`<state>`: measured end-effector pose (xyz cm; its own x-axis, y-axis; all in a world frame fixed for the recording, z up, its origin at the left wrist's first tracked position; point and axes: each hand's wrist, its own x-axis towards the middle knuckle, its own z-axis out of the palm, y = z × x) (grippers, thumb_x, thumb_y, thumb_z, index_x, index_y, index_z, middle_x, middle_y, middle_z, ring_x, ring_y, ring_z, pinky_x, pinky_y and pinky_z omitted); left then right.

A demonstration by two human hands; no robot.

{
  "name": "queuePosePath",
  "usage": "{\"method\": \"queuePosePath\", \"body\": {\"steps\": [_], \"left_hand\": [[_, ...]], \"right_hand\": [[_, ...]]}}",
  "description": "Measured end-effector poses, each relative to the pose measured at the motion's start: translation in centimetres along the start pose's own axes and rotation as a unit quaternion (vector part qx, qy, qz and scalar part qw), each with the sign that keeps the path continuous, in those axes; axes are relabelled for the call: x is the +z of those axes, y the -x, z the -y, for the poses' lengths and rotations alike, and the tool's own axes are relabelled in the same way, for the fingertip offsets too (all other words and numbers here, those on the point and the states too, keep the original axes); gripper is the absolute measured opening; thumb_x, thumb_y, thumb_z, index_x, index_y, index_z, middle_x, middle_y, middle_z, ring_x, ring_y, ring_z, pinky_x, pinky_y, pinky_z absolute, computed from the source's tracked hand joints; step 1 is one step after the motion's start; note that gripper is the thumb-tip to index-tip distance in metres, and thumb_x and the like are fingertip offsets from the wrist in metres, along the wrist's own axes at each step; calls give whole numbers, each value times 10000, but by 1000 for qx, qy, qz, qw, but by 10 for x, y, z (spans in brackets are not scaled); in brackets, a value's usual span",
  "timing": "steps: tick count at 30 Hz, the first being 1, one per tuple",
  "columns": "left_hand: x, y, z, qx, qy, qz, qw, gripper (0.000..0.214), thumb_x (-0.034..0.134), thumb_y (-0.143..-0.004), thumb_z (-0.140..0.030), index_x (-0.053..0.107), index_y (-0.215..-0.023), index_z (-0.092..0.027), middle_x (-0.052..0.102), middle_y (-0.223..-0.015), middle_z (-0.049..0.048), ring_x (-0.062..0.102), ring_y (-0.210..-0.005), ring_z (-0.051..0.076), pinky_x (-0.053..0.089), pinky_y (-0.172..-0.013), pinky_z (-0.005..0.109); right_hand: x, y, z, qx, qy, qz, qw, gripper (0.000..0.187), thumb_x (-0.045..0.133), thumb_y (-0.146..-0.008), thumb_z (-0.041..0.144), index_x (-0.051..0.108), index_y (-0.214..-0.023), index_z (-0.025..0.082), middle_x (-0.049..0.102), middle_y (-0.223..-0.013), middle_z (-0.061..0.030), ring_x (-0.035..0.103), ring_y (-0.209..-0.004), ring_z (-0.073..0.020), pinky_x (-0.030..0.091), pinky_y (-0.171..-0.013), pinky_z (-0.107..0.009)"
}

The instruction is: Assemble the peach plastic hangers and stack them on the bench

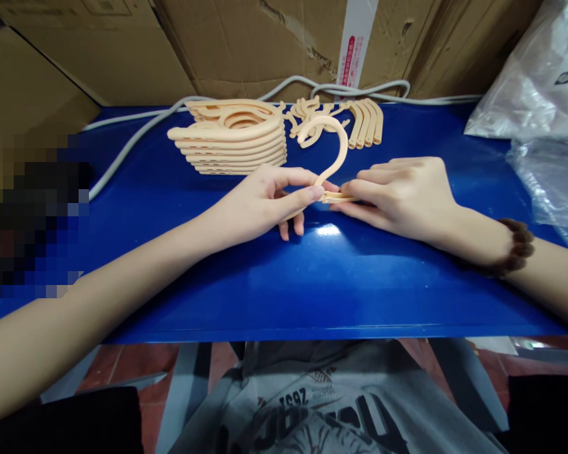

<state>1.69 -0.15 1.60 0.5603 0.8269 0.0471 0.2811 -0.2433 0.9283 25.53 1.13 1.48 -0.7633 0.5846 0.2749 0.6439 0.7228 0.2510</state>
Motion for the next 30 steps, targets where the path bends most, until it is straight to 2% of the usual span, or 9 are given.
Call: {"method": "queuePosePath", "body": {"steps": [7,16,23,30], "left_hand": [[-1,-2,2,4,-1,16,1000,291,584,-994,-344,729,-1144,-141,672,-662,-5,610,-492,78,484,-442,140],[1,-2,4,5,-1,22,1000,233,556,-1011,-316,692,-1040,-129,666,-688,-3,627,-516,81,486,-434,139],[4,-2,3,15,-6,14,1000,180,531,-1005,-266,637,-964,-126,718,-943,52,633,-549,56,469,-414,116],[5,-2,6,23,1,5,1000,170,511,-1009,-251,605,-943,-125,689,-927,50,634,-545,58,449,-392,113]], "right_hand": [[1,0,0,-7,4,0,1000,605,284,-1064,569,745,-938,198,713,-770,-55,601,-687,-167,250,-614,-313],[2,-1,1,-6,5,6,1000,630,273,-1060,588,742,-915,193,721,-774,-57,615,-686,-167,236,-595,-312],[2,-1,1,-2,-17,7,1000,607,297,-1057,591,751,-967,199,750,-824,-57,645,-718,-173,247,-595,-303],[2,1,2,-3,-26,11,1000,586,318,-1058,579,751,-975,193,763,-834,-55,664,-730,-176,233,-579,-306]]}}
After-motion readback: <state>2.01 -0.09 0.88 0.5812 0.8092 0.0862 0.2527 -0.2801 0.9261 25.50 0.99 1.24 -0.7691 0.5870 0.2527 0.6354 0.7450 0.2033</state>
